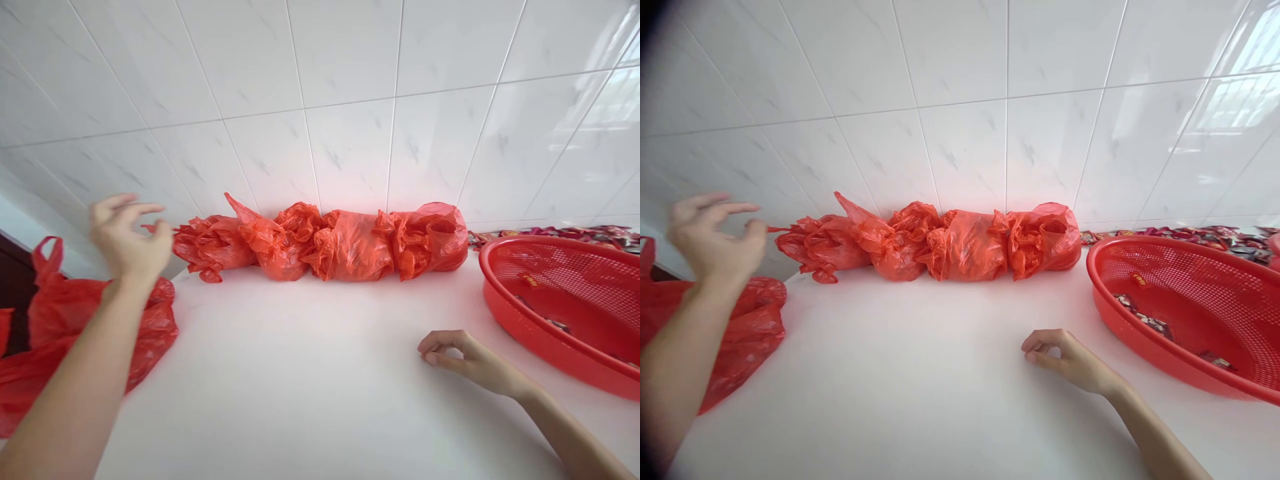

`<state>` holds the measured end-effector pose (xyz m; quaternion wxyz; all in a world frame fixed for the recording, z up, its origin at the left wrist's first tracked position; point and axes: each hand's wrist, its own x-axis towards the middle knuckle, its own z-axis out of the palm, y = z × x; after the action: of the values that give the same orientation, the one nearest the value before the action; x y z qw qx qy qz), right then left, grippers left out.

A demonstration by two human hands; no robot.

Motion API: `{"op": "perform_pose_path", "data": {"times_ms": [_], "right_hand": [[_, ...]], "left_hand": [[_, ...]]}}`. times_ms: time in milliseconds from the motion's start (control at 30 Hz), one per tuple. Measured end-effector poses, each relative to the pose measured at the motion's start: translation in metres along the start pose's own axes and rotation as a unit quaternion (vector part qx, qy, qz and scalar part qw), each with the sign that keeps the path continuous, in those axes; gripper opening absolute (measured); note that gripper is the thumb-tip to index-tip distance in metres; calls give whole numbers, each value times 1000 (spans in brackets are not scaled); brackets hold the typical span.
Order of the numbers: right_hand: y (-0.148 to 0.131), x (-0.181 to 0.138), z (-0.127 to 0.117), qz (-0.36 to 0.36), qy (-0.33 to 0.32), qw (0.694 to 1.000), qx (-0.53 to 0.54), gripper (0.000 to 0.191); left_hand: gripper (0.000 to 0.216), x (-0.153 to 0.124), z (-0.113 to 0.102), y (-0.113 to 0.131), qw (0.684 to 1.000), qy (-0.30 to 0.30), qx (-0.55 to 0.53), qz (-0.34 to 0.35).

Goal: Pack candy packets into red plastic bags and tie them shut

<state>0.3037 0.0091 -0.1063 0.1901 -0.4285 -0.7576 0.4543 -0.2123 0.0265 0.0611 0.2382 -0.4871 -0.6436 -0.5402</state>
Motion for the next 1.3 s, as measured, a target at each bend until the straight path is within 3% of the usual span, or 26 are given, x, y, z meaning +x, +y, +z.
{"op": "perform_pose_path", "data": {"times_ms": [67,167,267,333,400,467,533,567,700,867,1000,1133,1200,1300], "right_hand": [[-2,2,2,0,3,1000,-5,39],[-6,6,7,7,18,1000,3,37],[-6,9,13,25,31,999,15,30],[-4,11,16,28,38,999,16,25],[0,12,18,25,46,999,13,21],[4,13,19,24,52,998,12,19],[6,14,19,27,53,998,13,17],[5,13,19,28,53,998,11,17],[3,11,20,7,55,998,-29,17],[3,8,23,-43,81,993,-78,20],[2,6,21,-92,208,973,-42,27],[1,3,14,-102,347,932,29,32],[0,2,13,-119,370,919,72,46],[-3,1,14,-110,342,922,140,66]], "left_hand": [[12,-11,31,37,992,-18,-48,119],[13,-41,85,98,959,-149,-120,211],[31,-78,145,155,894,-348,-144,241],[46,-99,182,185,876,-417,-127,206],[48,-112,213,205,883,-416,-128,176],[29,-114,236,215,894,-403,-139,141],[7,-107,250,218,907,-377,-158,99],[10,-101,254,217,914,-359,-172,76],[29,-70,250,207,931,-274,-242,-8],[37,-53,219,196,909,-218,-346,-83],[45,-78,185,184,817,-225,-494,-195],[47,-128,150,167,782,-274,-508,-234],[39,-155,134,158,724,-346,-514,-303],[40,-190,113,146,639,-441,-502,-382]]}}
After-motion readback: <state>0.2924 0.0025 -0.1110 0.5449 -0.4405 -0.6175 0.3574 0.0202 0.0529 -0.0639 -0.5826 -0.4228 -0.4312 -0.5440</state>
